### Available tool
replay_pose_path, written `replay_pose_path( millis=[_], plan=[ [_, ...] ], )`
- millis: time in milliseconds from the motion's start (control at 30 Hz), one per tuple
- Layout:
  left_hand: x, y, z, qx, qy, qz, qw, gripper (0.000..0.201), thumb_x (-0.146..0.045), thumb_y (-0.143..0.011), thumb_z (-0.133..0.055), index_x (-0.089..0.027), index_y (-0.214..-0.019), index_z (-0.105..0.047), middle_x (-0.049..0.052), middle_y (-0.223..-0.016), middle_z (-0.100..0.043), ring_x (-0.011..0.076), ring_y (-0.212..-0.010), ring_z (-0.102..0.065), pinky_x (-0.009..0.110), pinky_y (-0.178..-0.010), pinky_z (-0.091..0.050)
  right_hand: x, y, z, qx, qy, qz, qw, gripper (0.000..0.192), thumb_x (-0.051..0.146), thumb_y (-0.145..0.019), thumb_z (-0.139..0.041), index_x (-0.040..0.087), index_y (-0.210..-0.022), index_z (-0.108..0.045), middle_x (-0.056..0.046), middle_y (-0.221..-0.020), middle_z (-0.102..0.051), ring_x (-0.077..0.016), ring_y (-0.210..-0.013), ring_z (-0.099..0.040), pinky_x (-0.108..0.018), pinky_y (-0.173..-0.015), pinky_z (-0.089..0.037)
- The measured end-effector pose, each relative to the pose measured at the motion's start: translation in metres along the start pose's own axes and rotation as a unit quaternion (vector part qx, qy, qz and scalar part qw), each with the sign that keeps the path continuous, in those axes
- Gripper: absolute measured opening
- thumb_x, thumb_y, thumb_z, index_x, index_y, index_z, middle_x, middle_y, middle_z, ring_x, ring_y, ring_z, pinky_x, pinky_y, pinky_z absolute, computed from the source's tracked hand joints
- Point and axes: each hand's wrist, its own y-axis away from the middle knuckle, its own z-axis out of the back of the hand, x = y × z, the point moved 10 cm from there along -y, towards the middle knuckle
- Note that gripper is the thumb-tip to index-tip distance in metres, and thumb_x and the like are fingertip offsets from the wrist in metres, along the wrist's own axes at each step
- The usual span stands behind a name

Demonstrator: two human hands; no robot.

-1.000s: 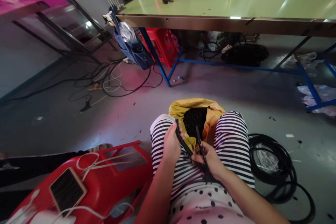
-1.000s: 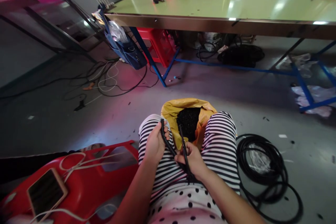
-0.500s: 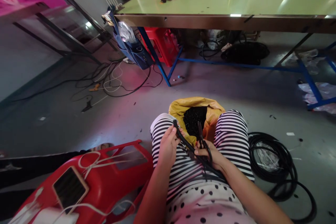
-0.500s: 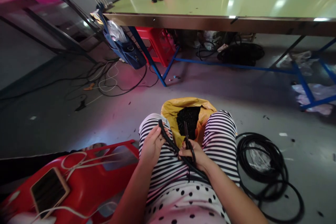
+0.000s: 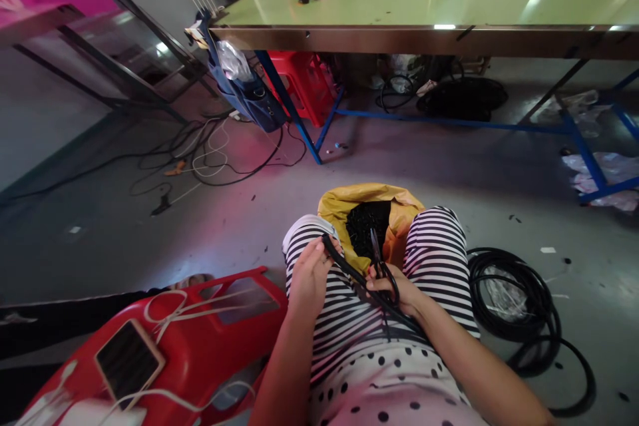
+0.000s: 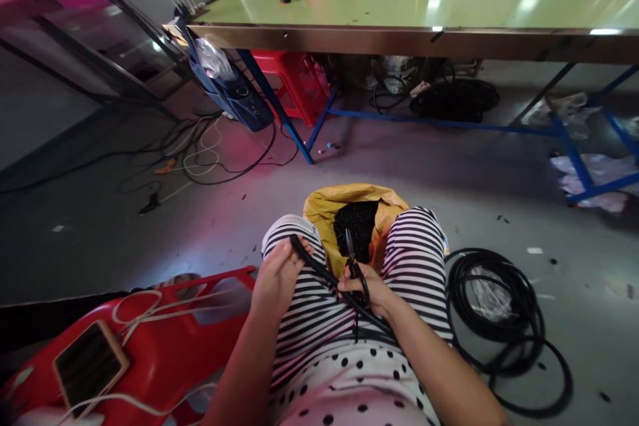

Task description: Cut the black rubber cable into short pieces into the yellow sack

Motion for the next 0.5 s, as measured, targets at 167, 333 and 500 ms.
replay_pose_path(
  millis=[167, 333, 500],
  plan=[
    [-0.014, -0.001, -0.007, 0.043, 0.027, -0.003, 0.999, 0.034, -0.045, -0.079, -0.088, -0.015, -0.089, -0.076, 0.006, -0.085, -0.068, 0.0200, -0.086, -0.066, 0.038, -0.087, -0.061, -0.001, 0.001, -0.002, -0.001, -0.001, -0.012, 1.000, 0.062, 0.036, -0.045, -0.106, 0.019, -0.081, -0.058, 0.004, -0.073, -0.066, -0.0150, -0.065, -0.066, -0.027, -0.065, -0.049],
    [-0.006, 0.001, -0.017, 0.055, 0.033, 0.032, 0.997, 0.029, -0.040, -0.079, -0.085, -0.018, -0.078, -0.067, 0.003, -0.077, -0.063, 0.0185, -0.075, -0.061, 0.041, -0.089, -0.060, -0.004, -0.001, 0.000, -0.009, 0.003, -0.012, 1.000, 0.062, 0.036, -0.045, -0.105, 0.019, -0.082, -0.057, 0.004, -0.072, -0.066, -0.0144, -0.064, -0.065, -0.026, -0.064, -0.047],
    [0.006, -0.002, -0.018, 0.037, 0.024, 0.058, 0.997, 0.025, -0.040, -0.085, -0.069, -0.018, -0.075, -0.065, 0.000, -0.063, -0.050, 0.0165, -0.063, -0.051, 0.041, -0.082, -0.059, -0.005, -0.004, 0.007, -0.030, -0.002, -0.002, 1.000, 0.061, 0.034, -0.044, -0.104, 0.020, -0.080, -0.056, 0.005, -0.071, -0.066, -0.0150, -0.063, -0.065, -0.026, -0.062, -0.046]
  ],
)
